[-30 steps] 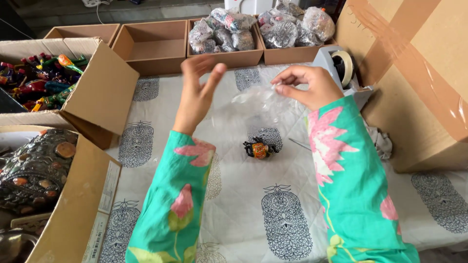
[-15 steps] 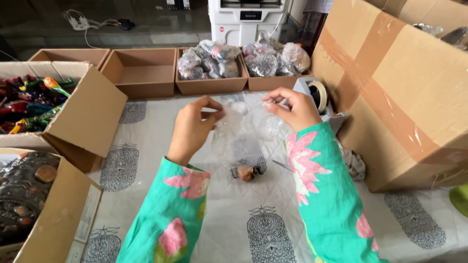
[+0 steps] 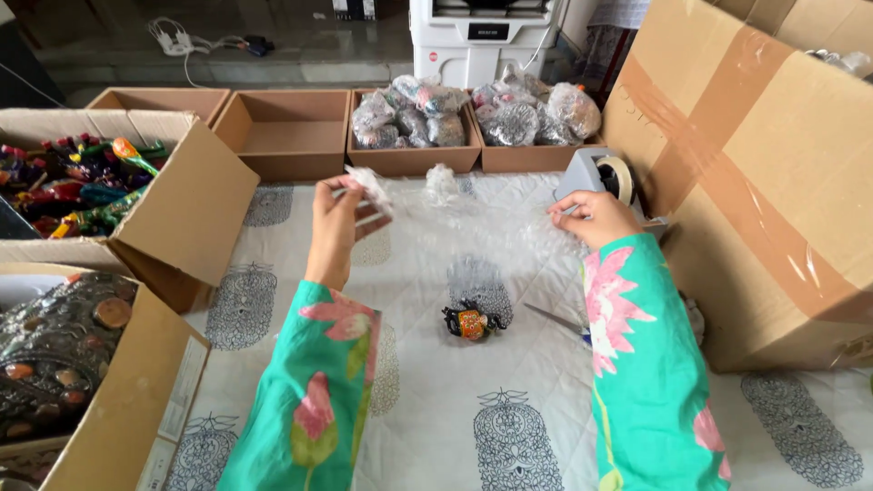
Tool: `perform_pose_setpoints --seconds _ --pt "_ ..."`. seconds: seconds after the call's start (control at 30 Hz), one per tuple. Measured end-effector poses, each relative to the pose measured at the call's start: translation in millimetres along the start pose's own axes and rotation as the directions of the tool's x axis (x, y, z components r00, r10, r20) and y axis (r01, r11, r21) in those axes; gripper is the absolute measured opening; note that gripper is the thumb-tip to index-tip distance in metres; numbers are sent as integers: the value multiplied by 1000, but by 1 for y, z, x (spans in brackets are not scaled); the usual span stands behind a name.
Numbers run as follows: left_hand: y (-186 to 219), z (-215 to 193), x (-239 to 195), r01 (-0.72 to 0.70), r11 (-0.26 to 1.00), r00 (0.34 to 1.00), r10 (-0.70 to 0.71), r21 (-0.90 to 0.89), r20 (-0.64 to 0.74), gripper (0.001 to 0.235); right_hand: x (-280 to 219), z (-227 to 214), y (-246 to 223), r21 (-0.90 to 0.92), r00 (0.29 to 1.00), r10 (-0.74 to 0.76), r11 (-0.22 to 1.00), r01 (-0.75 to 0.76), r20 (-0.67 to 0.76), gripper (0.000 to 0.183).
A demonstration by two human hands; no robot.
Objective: The person wipes a small painted figurine with a cloth, then wraps it in bubble wrap on a table and folds the wrap around it. Boxes of similar wrapped figurines and a tape dispenser sit on the table around them.
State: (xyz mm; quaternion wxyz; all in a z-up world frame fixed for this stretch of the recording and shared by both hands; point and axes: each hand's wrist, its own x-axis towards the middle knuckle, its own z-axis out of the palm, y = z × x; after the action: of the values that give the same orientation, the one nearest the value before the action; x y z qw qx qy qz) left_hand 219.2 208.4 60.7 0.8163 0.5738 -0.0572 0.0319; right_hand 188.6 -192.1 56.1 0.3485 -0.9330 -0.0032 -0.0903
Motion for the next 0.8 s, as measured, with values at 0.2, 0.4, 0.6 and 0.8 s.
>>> perform_pose_setpoints --seconds 0.2,0.4,0.6,0.8 --pt "-18 16 -4 -57 997 998 58 56 -17 15 8 14 22 -203 991 75 978 -52 109 36" --pt "-20 35 -16 -125 980 985 103 155 142 15 -19 5 -46 -54 852 -523 852 521 -22 85" --pt "-20 45 -20 -102 987 981 79 124 178 15 -46 27 -119 295 854 -491 853 431 171 92" --pt "-19 33 -11 -132 985 978 112 111 174 15 -17 26 -73 233 918 -380 908 347 113 21"
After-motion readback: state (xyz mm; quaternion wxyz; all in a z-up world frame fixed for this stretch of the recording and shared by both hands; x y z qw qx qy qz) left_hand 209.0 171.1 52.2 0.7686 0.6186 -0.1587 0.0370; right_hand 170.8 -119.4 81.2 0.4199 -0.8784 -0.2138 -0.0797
